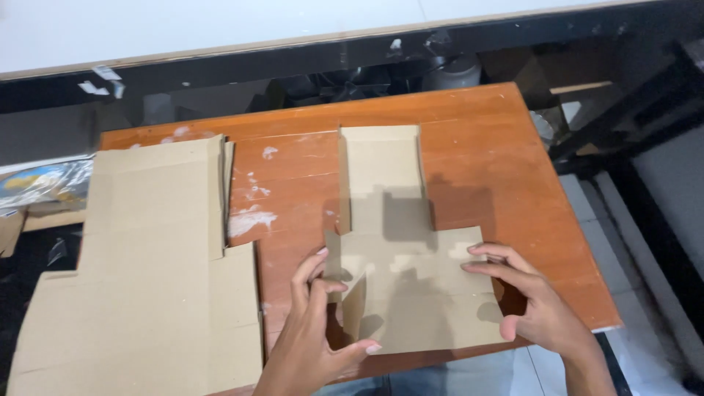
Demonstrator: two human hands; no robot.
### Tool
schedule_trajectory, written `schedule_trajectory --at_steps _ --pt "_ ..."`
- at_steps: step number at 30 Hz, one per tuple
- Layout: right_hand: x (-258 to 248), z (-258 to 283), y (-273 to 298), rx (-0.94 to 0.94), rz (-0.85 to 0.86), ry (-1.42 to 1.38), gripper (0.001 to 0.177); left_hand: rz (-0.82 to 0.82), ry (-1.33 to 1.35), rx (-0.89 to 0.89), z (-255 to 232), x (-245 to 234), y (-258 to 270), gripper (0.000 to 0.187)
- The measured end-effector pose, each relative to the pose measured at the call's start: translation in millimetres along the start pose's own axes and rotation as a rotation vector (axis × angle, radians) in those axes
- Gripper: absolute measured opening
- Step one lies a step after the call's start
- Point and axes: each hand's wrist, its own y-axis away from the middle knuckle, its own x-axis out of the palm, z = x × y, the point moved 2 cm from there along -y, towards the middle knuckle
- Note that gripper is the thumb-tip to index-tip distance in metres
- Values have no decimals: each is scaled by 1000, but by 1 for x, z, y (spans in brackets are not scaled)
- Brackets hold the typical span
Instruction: The person folds flat cardboard pieces into small rectangular boxes by hand on a wooden table. They fold the side flaps, tuck the ends, and place the finished boxes on a nearby white counter. The process is repeated for multiple units.
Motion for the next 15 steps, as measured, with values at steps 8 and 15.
schedule_trajectory --at_steps 8,15 --pt "-32 19 -13 274 370 -56 108 -91 71 -6 7 8 2 51" --pt "-35 28 -20 376 496 148 115 -162 76 76 10 11 2 36"
